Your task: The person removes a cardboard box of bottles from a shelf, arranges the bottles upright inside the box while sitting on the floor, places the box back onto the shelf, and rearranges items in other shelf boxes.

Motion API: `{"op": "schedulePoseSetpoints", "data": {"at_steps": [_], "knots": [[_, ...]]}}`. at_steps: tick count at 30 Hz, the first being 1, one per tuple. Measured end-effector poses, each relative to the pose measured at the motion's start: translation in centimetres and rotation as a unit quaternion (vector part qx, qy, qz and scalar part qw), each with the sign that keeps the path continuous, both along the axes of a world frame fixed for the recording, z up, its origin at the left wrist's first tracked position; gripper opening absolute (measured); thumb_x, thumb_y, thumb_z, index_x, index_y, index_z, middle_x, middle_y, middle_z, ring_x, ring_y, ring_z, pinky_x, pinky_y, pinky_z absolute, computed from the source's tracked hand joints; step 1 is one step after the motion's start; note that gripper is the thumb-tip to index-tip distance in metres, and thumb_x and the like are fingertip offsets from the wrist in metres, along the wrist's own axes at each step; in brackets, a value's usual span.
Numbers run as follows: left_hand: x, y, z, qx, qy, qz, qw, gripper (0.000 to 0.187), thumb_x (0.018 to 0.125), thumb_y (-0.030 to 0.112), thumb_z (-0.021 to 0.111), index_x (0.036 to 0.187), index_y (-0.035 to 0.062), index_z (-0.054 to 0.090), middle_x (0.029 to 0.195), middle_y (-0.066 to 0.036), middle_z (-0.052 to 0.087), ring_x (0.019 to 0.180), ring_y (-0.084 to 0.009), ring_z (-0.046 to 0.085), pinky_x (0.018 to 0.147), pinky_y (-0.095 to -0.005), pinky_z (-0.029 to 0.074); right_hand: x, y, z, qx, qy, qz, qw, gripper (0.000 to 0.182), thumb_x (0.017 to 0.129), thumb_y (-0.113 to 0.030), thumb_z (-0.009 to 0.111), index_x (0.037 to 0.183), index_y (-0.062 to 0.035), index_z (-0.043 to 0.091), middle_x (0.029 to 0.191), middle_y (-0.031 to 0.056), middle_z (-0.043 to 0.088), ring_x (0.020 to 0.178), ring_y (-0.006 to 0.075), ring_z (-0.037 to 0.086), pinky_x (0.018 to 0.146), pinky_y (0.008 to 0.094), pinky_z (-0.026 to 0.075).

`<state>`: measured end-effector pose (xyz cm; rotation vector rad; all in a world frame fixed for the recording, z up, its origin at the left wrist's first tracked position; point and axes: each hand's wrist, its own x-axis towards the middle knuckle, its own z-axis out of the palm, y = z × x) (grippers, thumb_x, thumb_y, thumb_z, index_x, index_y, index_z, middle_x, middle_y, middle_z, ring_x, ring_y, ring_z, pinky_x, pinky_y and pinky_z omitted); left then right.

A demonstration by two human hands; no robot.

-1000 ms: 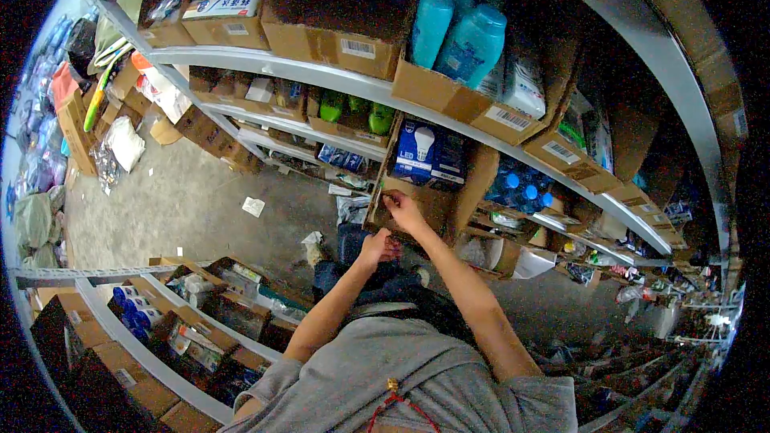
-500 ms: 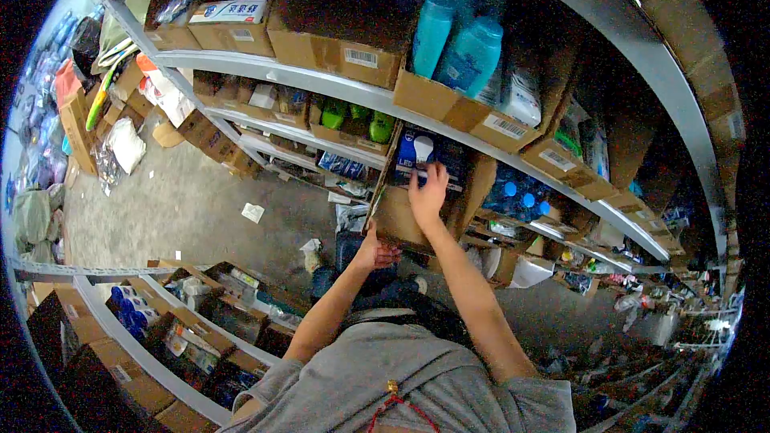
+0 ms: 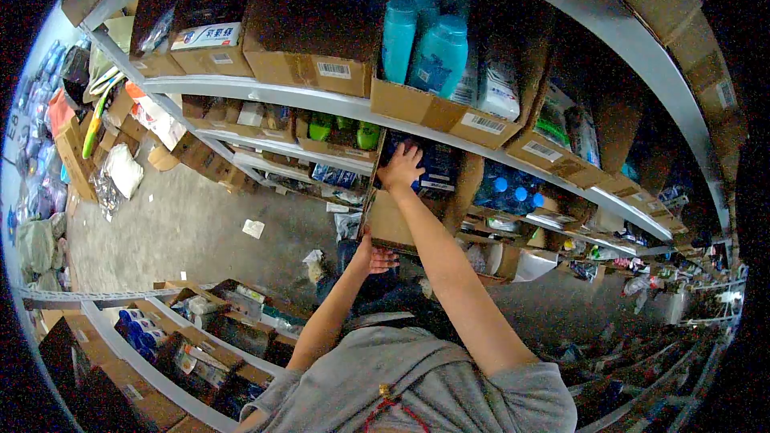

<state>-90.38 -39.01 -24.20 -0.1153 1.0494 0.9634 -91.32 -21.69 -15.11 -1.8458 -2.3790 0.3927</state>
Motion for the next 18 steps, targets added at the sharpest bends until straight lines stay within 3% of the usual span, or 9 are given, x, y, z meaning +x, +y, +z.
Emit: {"op": "schedulePoseSetpoints", "data": {"at_steps": [4,8,10,11,14,16,18], "knots": [[0.5,0.2,0.0,0.048,0.008,0.03,0.998,0.085,0.054,0.075,0.016,0.086,0.0041,0.05,0.071,-0.007,0.057,0.064,-0.0218,0.056,0.052,-0.0264,0.041,0.6,0.5,-0.6,0.009,0.01,0.008,1.0,0.068,0.051,-0.033,0.062,0.107,-0.0111,0.03,0.109,0.0137,0.029,0.107,0.0292,0.022,0.075,0.0509,0.029],[0.0,1.0,0.7,0.047,0.033,-0.01,0.998,0.085,0.055,0.075,0.016,0.089,0.0041,0.048,0.073,-0.01,0.056,0.066,-0.0229,0.056,0.056,-0.0285,0.041,1.9,0.4,-0.8,0.103,0.119,0.006,0.988,0.066,0.049,-0.03,0.063,0.104,-0.01,0.033,0.11,0.0138,0.03,0.104,0.0303,0.025,0.074,0.0487,0.029],[0.2,1.6,0.9,0.041,0.023,0.067,0.997,0.065,0.067,0.063,0.02,0.094,0.0078,0.042,0.067,-0.01,0.053,0.05,-0.0252,0.052,0.042,-0.03,0.044,2.7,-0.6,0.4,0.133,0.162,-0.006,0.978,0.065,0.048,-0.028,0.063,0.104,-0.0102,0.034,0.111,0.014,0.029,0.103,0.0308,0.026,0.074,0.048,0.028],[0.1,1.7,1.1,0.04,0.022,0.067,0.997,0.065,0.067,0.063,0.02,0.094,0.0078,0.042,0.067,-0.01,0.053,0.05,-0.0252,0.052,0.042,-0.03,0.044,3.3,-1.5,1.2,0.132,0.172,-0.023,0.976,0.067,0.048,-0.03,0.063,0.106,-0.0104,0.034,0.114,0.0145,0.026,0.103,0.0311,0.026,0.075,0.0476,0.027],[-0.3,1.3,2.4,-0.004,0.018,0.021,1.0,0.06,0.071,0.059,0.016,0.094,0.0101,0.043,0.069,-0.009,0.052,0.052,-0.0233,0.051,0.043,-0.031,0.043,5.5,-5.0,3.5,0.115,0.193,-0.004,0.974,0.069,0.047,-0.027,0.063,0.107,-0.0114,0.033,0.12,0.0145,0.018,0.104,0.0322,0.024,0.075,0.0465,0.027],[-0.2,1.2,1.5,0.038,0.089,0.001,0.995,0.058,0.073,0.055,0.013,0.098,0.0104,0.041,0.079,-0.011,0.052,0.062,-0.0235,0.052,0.05,-0.0342,0.044,6.3,-7.1,2.8,0.094,0.174,0.021,0.98,0.068,0.047,-0.028,0.063,0.107,-0.0112,0.034,0.121,0.0147,0.017,0.104,0.0324,0.023,0.074,0.047,0.027],[0.4,1.7,0.2,-0.005,0.07,0.056,0.996,0.055,0.076,0.05,0.011,0.104,0.0111,0.038,0.093,-0.011,0.049,0.078,-0.0239,0.05,0.061,-0.0375,0.043,6.1,-8.4,1.6,0.071,0.172,0.016,0.982,0.069,0.049,-0.031,0.062,0.107,-0.0092,0.034,0.121,0.0151,0.016,0.104,0.0328,0.023,0.075,0.0482,0.026]]}}
